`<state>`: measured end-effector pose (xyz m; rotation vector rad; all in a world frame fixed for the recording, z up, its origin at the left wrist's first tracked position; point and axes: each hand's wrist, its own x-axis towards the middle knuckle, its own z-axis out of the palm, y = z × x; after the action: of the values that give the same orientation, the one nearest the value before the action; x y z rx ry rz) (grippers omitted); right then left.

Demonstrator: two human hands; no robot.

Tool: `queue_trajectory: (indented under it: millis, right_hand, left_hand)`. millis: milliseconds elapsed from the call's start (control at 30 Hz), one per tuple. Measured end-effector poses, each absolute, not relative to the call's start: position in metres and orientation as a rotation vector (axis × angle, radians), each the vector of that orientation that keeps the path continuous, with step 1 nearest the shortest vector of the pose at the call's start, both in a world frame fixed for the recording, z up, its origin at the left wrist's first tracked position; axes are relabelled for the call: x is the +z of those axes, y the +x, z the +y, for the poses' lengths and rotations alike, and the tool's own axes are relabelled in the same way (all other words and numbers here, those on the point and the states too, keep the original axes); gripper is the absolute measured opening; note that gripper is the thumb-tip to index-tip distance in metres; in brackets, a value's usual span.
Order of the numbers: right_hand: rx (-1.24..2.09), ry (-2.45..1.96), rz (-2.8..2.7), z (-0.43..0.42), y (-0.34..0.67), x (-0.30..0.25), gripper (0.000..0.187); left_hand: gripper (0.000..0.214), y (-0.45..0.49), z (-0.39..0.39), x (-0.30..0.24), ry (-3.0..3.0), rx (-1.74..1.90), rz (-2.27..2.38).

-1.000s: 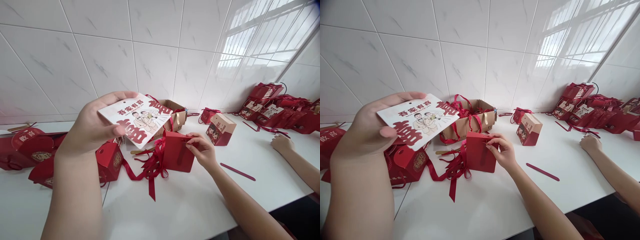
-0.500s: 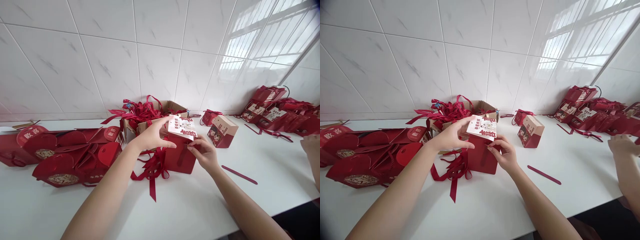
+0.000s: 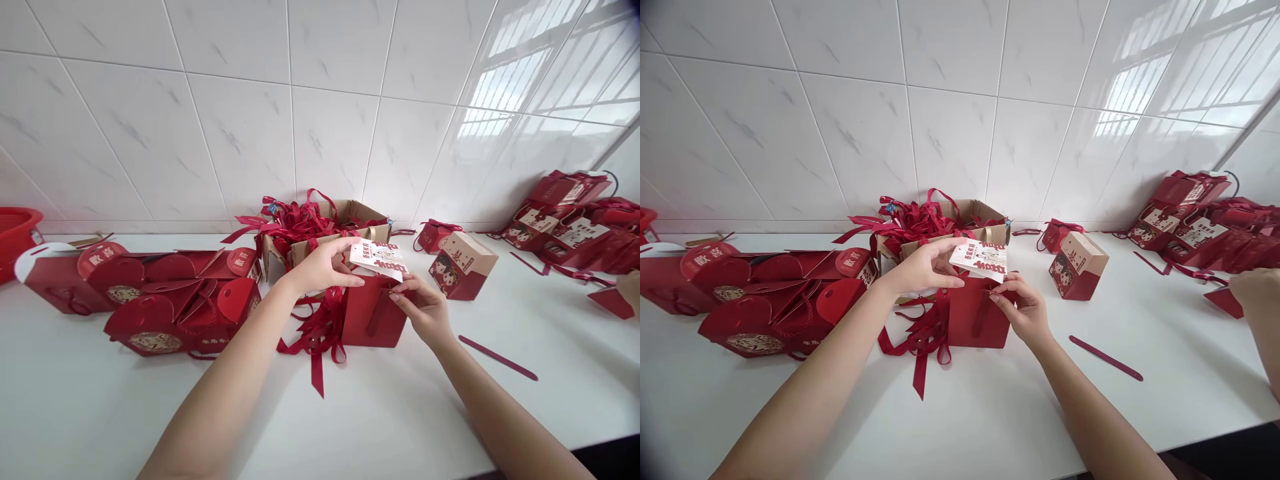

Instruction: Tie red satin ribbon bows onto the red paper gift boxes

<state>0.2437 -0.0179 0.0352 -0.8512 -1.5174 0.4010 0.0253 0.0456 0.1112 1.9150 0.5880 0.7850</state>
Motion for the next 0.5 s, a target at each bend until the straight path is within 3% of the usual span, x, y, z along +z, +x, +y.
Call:
queue_trajectory:
  millis: [200, 500]
  right_hand:
    - [0.51, -0.84, -1.508, -0.018, 0.243, 0.033, 0.002]
    - [0.591, -0.825, -1.515, -0.018, 0.245, 0.031, 0.005]
  left_hand:
    - [0.054, 0.017, 0.044, 0.123, 1.868, 0.921, 0.627]
    - [0.062, 0.006, 0.039, 0.136, 1.76, 0.966, 0.577]
